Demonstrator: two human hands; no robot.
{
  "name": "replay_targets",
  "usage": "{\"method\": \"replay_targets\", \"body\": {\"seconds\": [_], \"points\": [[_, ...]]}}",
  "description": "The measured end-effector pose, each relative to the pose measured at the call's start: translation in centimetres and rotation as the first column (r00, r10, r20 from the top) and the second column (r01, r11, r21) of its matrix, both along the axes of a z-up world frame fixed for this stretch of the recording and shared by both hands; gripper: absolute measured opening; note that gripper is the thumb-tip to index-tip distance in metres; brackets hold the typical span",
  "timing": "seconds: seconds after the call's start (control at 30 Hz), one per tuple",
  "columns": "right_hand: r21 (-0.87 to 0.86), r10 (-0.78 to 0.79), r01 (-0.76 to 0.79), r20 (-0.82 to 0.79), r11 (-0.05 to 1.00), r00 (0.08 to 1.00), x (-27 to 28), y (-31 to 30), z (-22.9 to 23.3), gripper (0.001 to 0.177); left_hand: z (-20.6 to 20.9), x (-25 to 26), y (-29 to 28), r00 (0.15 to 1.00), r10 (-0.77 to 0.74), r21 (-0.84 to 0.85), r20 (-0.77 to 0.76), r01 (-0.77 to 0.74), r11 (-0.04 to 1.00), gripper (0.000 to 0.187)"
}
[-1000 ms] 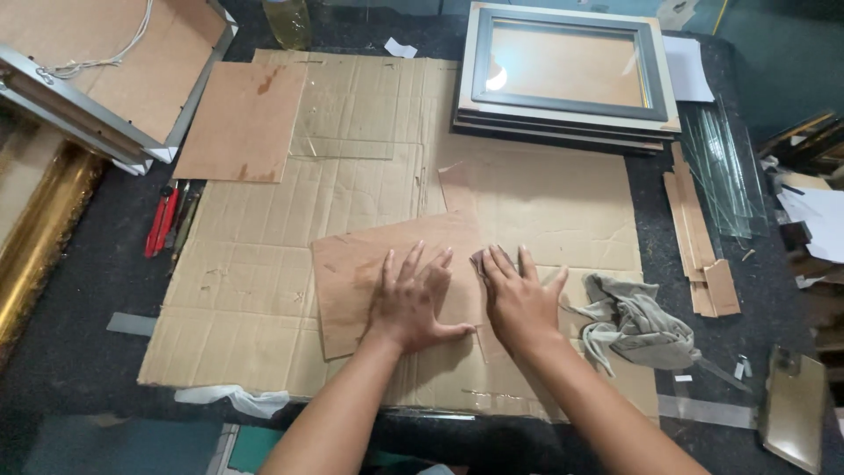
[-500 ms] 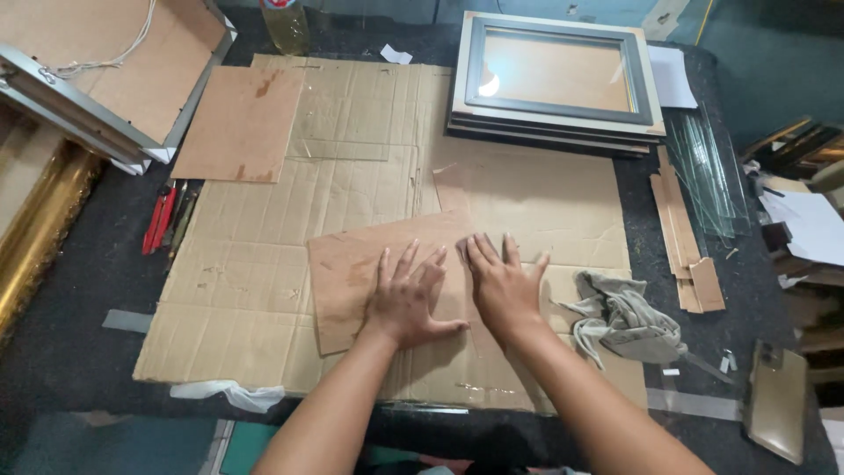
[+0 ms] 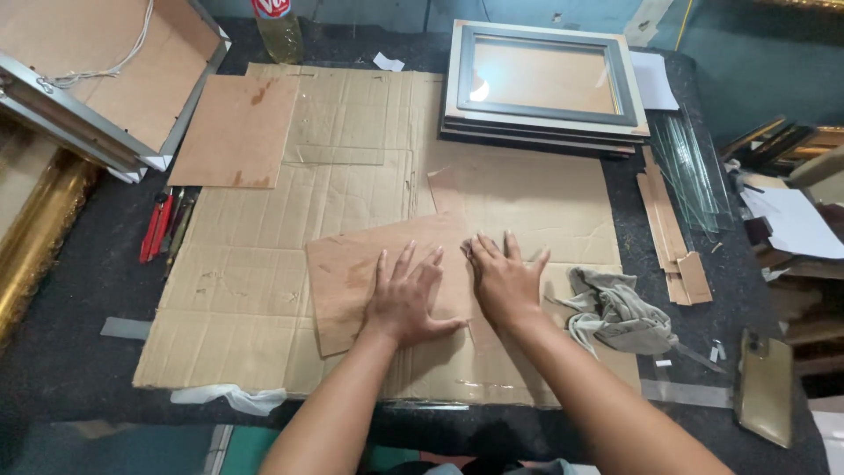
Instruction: Sanding a wooden board using a piece of sandpaper on a workbench.
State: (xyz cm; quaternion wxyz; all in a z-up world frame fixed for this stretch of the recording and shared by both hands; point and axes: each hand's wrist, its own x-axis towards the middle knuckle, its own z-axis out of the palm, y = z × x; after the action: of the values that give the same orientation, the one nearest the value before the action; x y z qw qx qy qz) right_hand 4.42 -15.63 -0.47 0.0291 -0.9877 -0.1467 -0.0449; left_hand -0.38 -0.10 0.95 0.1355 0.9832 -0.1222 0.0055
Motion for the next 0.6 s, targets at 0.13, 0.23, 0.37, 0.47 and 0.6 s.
{"method": "replay_targets", "body": {"seconds": [0.13,0.23,0.37,0.47,0.6], "points": [[0.023,-0.004,0.004,0.014,1.000,1.000,0.1,0.2,0.3,0.035,-0.2,0.3,0.0,1.000,-0.003,0.018,0.008,0.003,1.000,0.078],[-0.068,0.014,-0.015,-0.012,0.998,1.000,-2.6,-0.2,1.7,0.036,-0.4,0.2,0.0,1.000,-0.008,0.008,0.011,0.008,1.000,0.076],[-0.043,0.016,-0.017,-0.008,0.999,1.000,-2.3,-0.2,0.9,0.037,-0.3,0.1,0.0,1.000,-0.007,-0.007,0.015,0.008,1.000,0.077],[-0.004,0.007,-0.007,0.041,1.000,0.999,0.9,0.8,-0.3,0.036,-0.5,0.3,0.2,1.000,-0.010,-0.002,0.026,0.010,1.000,0.078],[-0.013,-0.003,0.003,0.005,1.000,1.000,1.3,0.9,0.0,0.037,-0.6,0.1,0.0,0.999,0.000,-0.033,0.049,0.002,0.999,0.076]]}}
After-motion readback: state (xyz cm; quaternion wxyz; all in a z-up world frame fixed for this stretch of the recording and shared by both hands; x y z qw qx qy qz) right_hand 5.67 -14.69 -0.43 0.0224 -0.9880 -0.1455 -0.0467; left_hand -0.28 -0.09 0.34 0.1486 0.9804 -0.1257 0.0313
